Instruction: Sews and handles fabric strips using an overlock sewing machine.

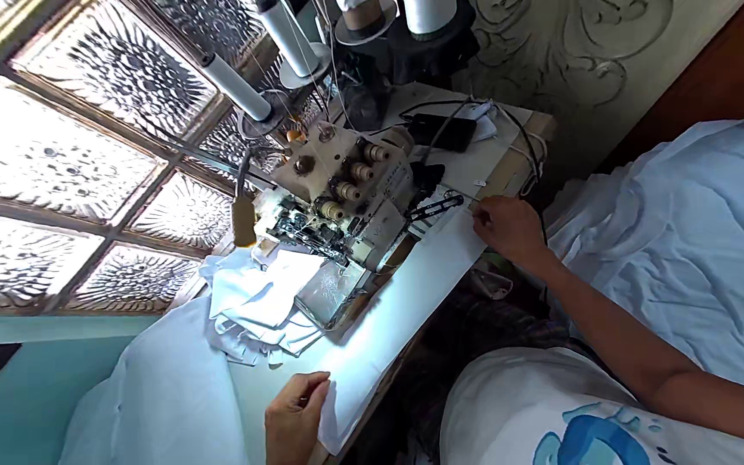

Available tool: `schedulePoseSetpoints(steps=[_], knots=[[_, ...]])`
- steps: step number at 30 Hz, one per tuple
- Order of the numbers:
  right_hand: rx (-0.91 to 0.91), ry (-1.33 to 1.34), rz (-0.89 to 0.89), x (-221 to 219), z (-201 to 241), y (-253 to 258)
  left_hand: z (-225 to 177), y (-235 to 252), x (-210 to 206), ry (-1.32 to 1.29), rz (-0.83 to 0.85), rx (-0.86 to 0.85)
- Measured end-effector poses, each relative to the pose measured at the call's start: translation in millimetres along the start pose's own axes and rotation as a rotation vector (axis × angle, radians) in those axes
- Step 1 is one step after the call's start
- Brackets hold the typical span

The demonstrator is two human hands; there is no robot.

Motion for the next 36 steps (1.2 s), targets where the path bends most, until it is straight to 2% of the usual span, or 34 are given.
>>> schedulePoseSetpoints(steps=[3,5,8,10,11,13,15,18,23,25,27,29,31,34,36], knots=[[-0.016,-0.005,-0.083,10,-3,4,13,-13,-12,0.04,-0.011,0.081],[-0.093,0.107,-0.107,22,-9,14,19,-15,-12,0.065,-0.072,0.137],[-0.263,0.567,0.003,34,-9,17,19,-12,-10,0.087,-0.114,0.207],[-0.415,1.023,0.202,35,3,11,18,-10,-10,0.087,-0.092,0.221],[-0.431,1.212,0.296,35,10,7,18,-9,-10,0.08,-0.073,0.22],[-0.378,1.398,0.404,38,21,-1,18,-7,-11,0.065,-0.043,0.192],[-0.327,1.435,0.379,45,29,-4,19,-6,-13,0.035,-0.032,0.162],[-0.245,1.384,0.328,53,34,-4,18,-9,-13,0.01,-0.06,0.165],[-0.004,1.243,0.352,68,32,-1,23,-18,-12,-0.034,-0.174,0.212],[0.031,1.156,0.304,72,27,3,29,-24,-9,-0.123,-0.216,0.184],[-0.018,0.988,0.219,70,22,8,42,-34,-2,-0.34,-0.225,0.089],[-0.073,0.732,0.211,58,20,10,53,-47,10,-0.594,-0.231,0.012],[-0.088,0.519,0.311,35,26,10,54,-64,30,-0.715,-0.335,0.015],[0.018,0.362,0.484,-10,54,-5,49,-96,70,-0.583,-0.585,0.144],[0.169,0.308,0.499,-35,79,-20,54,-115,101,-0.409,-0.694,0.253]])
Point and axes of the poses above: each hand's wrist, its own y-axis towards the middle knuckle, its own x-axis out of the back of the hand, z = x × y, the point moved 5 cm from there along y, towards the middle knuckle, and after that the axes turned 3 degrees about -x, right-handed, at the moved point
